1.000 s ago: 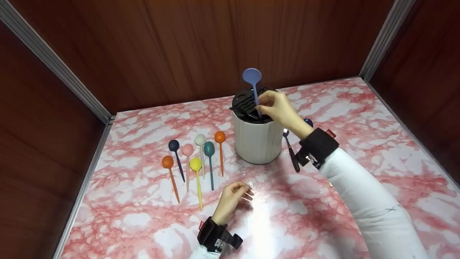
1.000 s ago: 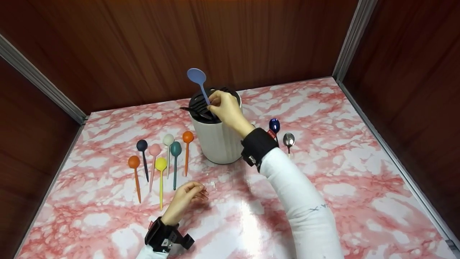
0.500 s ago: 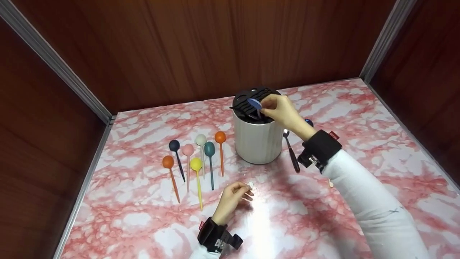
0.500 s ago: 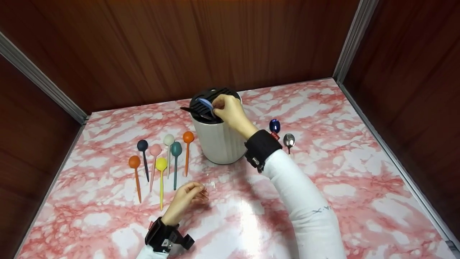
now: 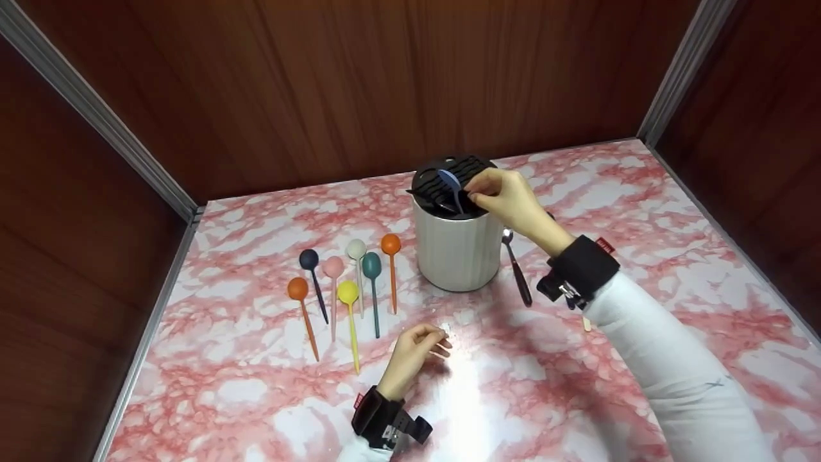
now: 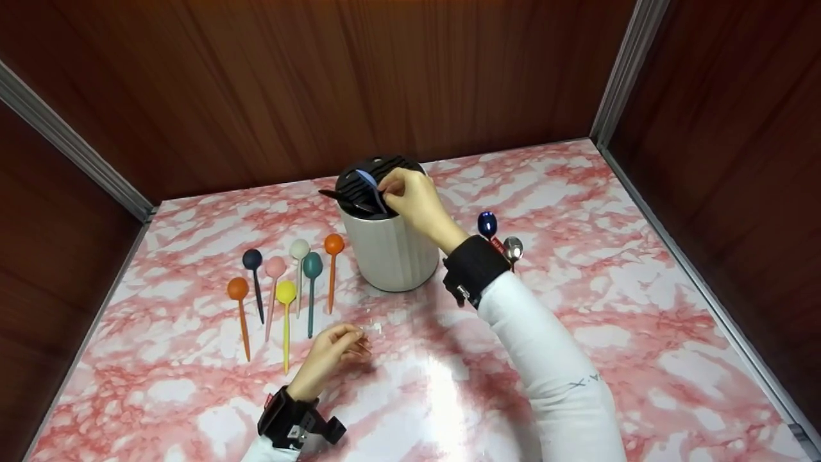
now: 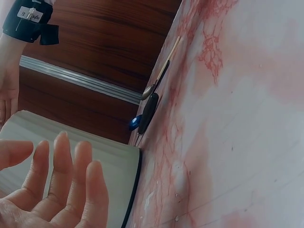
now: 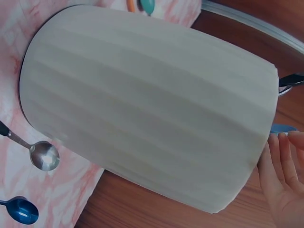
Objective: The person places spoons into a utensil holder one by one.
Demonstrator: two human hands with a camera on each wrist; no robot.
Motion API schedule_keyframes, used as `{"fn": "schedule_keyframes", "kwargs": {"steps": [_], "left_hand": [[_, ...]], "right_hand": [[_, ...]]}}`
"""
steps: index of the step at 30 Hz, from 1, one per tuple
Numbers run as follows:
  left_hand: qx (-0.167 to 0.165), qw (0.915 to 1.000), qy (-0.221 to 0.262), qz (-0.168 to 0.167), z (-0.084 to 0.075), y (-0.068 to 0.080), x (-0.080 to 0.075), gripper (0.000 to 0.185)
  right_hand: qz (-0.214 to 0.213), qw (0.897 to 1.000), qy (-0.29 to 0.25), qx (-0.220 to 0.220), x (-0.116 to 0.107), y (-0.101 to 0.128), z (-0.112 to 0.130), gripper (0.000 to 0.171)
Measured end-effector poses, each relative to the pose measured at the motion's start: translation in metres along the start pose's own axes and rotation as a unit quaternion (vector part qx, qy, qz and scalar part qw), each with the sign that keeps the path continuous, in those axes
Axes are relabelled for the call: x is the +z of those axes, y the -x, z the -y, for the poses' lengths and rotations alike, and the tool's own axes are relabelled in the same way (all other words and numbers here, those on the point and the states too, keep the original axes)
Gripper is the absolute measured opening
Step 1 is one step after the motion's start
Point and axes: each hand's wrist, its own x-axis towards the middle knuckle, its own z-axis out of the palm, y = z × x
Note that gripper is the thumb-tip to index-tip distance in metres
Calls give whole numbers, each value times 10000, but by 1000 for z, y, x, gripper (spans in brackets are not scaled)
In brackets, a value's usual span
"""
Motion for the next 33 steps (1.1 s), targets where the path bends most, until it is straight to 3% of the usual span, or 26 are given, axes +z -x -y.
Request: {"fn": "schedule_keyframes", "kwargs": {"steps": [18,26,33], "left_hand": [[-160,9998,23,-82,-9,1,-1,18],[-62,9999,15,-124,-1,-4,-6,19],[113,9997,-153,-133,0,-7,-8,20]], "right_hand": [[-46,9992,-315,-249,2,32,5,13],[-37,9991,-321,-263,4,44,-1,13],[300,9989,-282,-236,8,57,-4,13]]}}
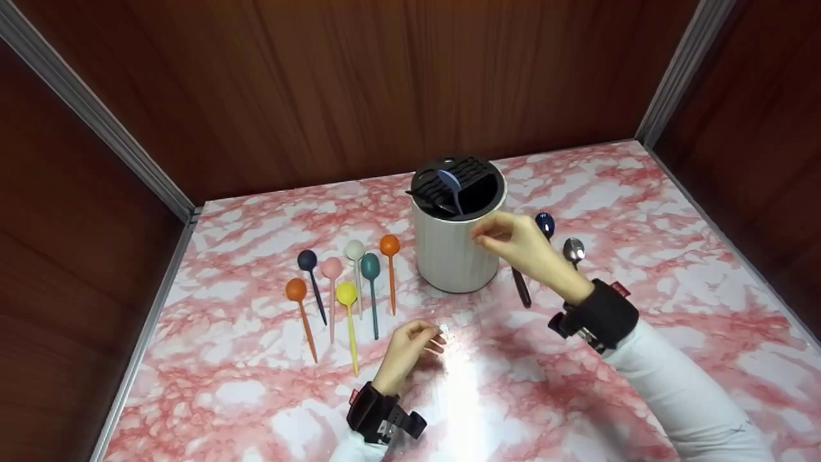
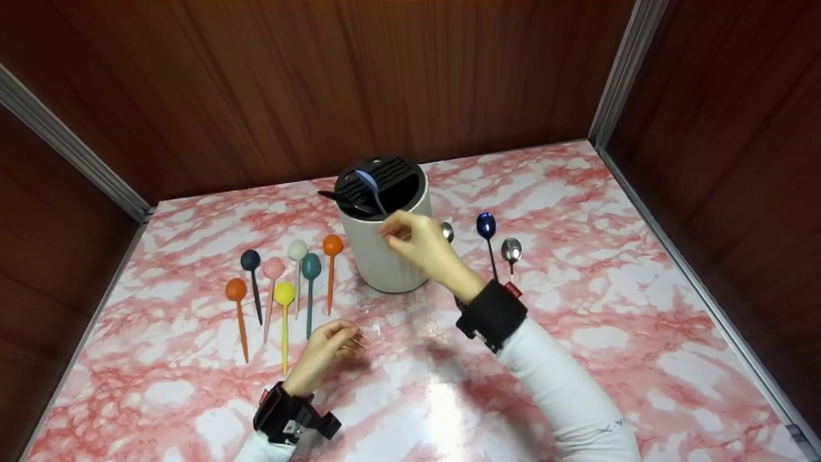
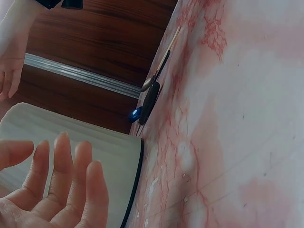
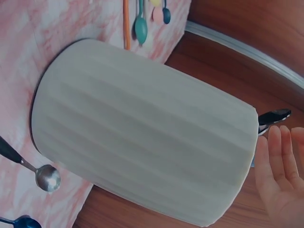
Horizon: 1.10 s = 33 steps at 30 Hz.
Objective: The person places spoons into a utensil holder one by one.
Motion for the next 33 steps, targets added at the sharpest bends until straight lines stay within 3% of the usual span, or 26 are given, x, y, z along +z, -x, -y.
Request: {"fn": "schedule_keyframes", "kwargs": {"steps": [8,21,33], "left_hand": [[-60,9999,-89,30,0,-3,-2,21],[5,10000,-75,-16,-4,-8,-7,19],[-84,9921,-1237,-189,-28,-36,-23,24]], "right_hand": [[498,9986,-185,44,9,19,-13,12],[771,9949,-529,368,19,45,-37,14],[1013,9902,-801,536,17,62,-42,18]]}}
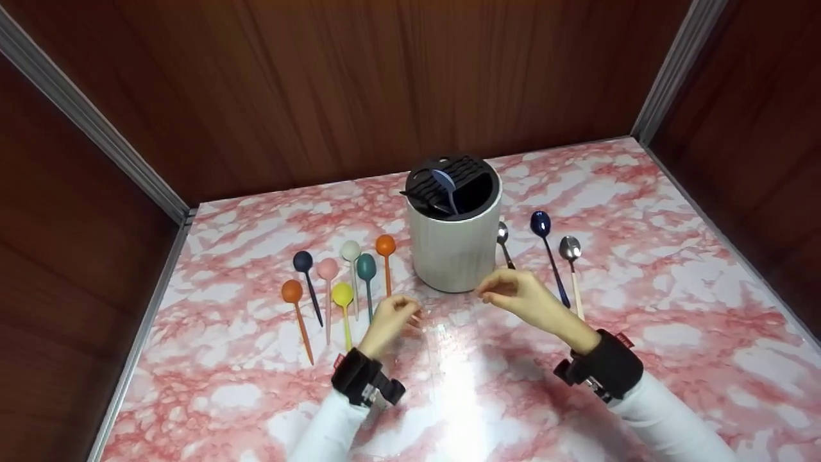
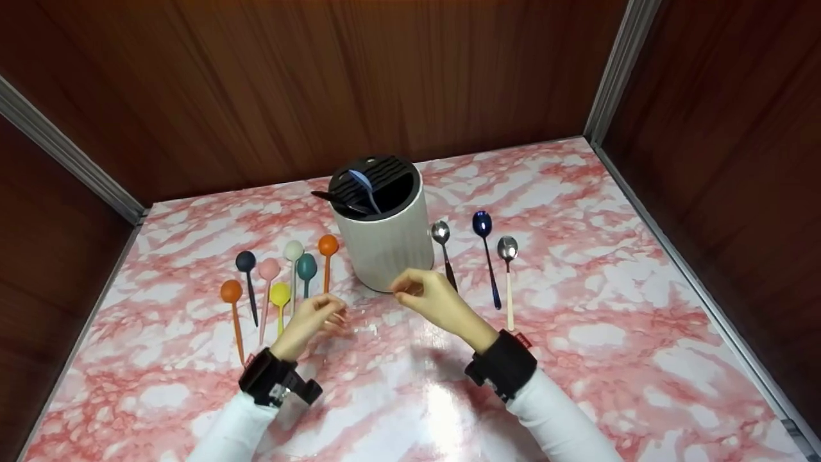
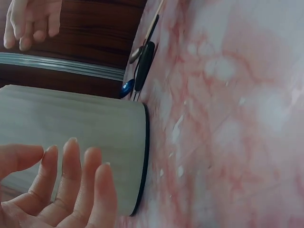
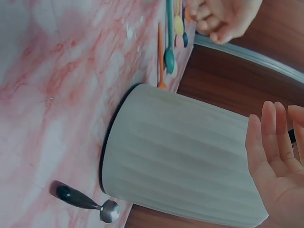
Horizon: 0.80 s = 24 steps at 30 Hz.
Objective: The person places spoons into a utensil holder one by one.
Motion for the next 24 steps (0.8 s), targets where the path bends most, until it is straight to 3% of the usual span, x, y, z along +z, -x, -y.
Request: {"fn": "schedule_keyframes", "kwargs": {"steps": [6,10,15,20,23,24], "left_hand": [[-218,9993,-214,-200,-12,-17,-7,22],[-306,9970,-601,-380,-16,-32,-13,19],[-316,9888,-1280,-706,-19,-50,-22,16],[-554,9824,-1508,-954,-19,-65,-29,14],[-323,9786,-1691,-1123,-13,-75,-36,14],[-110,9756,-1792,-1261,0,-85,-40,13]], "right_hand": [[-22,9998,-141,99,-1,9,-1,18],[-80,9995,-214,211,-2,16,-4,19],[-180,9988,-349,300,-4,24,-9,19],[-204,9979,-505,361,-7,30,-14,20],[-214,9974,-586,350,-9,34,-16,19],[-225,9973,-602,349,-9,35,-17,19]]}}
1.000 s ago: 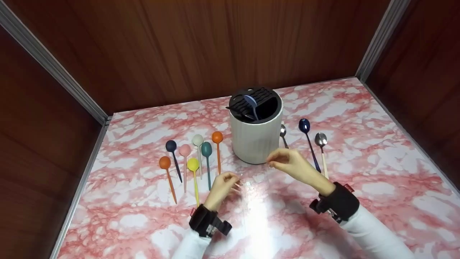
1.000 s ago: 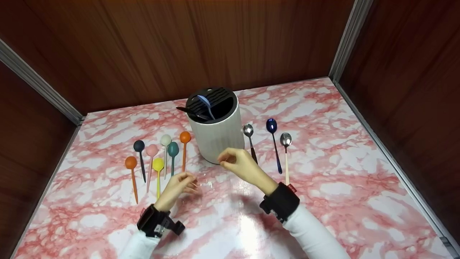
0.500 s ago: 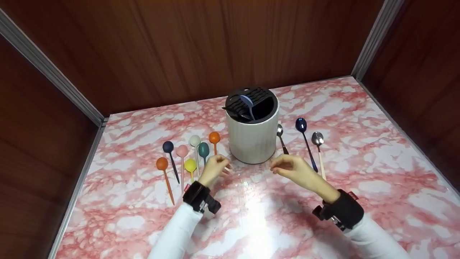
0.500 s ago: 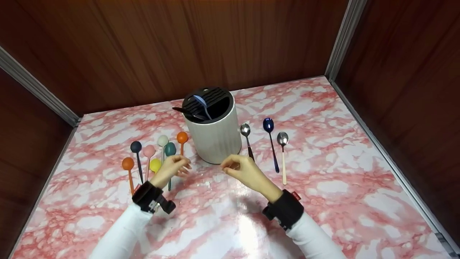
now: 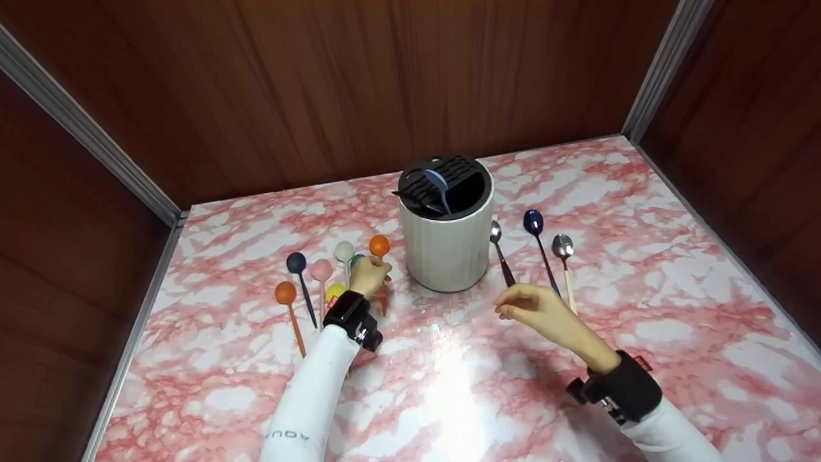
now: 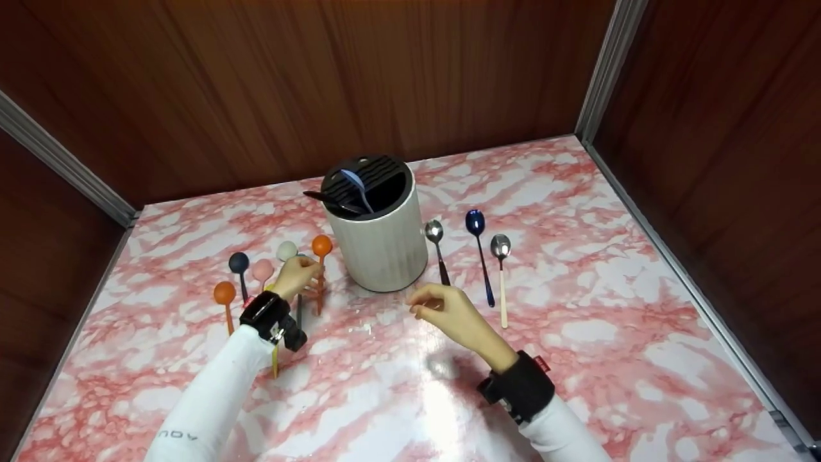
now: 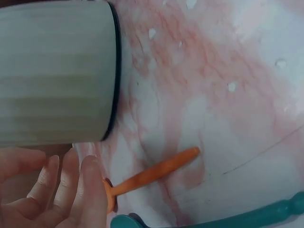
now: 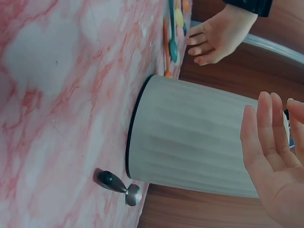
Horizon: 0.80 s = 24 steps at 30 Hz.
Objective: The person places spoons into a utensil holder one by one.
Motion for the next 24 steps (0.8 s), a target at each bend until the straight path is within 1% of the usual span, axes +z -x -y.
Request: {"fn": "schedule_keyframes", "kwargs": {"steps": [2,4,5,6,7,8,9,10,11,13,15,16,17,18,19,20,21,22,23,24], "left_hand": [[262,9985,-331,-351,28,-26,8,13],[653,9944,-516,-648,63,-55,17,14],[562,9940,-659,-665,80,-72,23,15],[591,9925,-727,-789,99,-90,31,15],[591,9910,-850,-848,108,-100,34,16],[672,9893,-904,-932,116,-107,36,18],[686,9889,-988,-869,120,-112,36,23],[705,9863,-1116,-988,124,-116,38,24],[665,9855,-1202,-996,126,-119,39,24],[829,9815,-1274,-1162,127,-119,39,24],[809,9813,-1428,-1007,123,-115,38,20],[918,9777,-1467,-1188,124,-115,40,15],[959,9751,-1576,-1229,123,-114,42,13],[1047,9712,-1699,-1298,121,-111,43,14],[1055,9683,-1828,-1338,117,-109,44,16],[1163,9631,-1966,-1422,115,-106,45,20],[1188,9586,-2106,-1507,111,-104,45,22],[1181,9562,-2182,-1554,106,-100,45,22],[1118,9556,-2300,-1467,102,-97,44,24],[1026,9570,-2362,-1335,95,-91,41,25]], "right_hand": [[-13,10000,-39,-25,-1,2,-1,20],[-45,9999,-106,-4,-2,4,-2,20],[-67,9999,-131,21,-2,5,-2,20],[-87,9998,-164,37,-3,6,-3,20],[-103,9997,-194,61,-3,7,-3,20],[-120,9997,-198,93,-3,8,-3,20],[-139,9996,-200,118,-4,9,-3,21],[-151,9996,-211,148,-4,10,-3,21],[-157,9995,-212,167,-5,11,-4,21],[-176,9994,-207,204,-5,13,-4,22],[-204,9993,-215,216,-5,14,-4,22],[-208,9993,-227,229,-5,15,-4,22],[-210,9992,-226,235,-5,15,-5,22],[-206,9992,-248,250,-6,16,-5,23],[-210,9991,-267,254,-6,16,-5,23],[-214,9990,-285,251,-6,16,-5,23],[-210,9990,-300,260,-6,16,-6,23],[-208,9990,-301,275,-6,17,-6,24],[-215,9989,-303,287,-7,17,-6,24],[-218,9988,-309,303,-7,17,-6,24]]}}
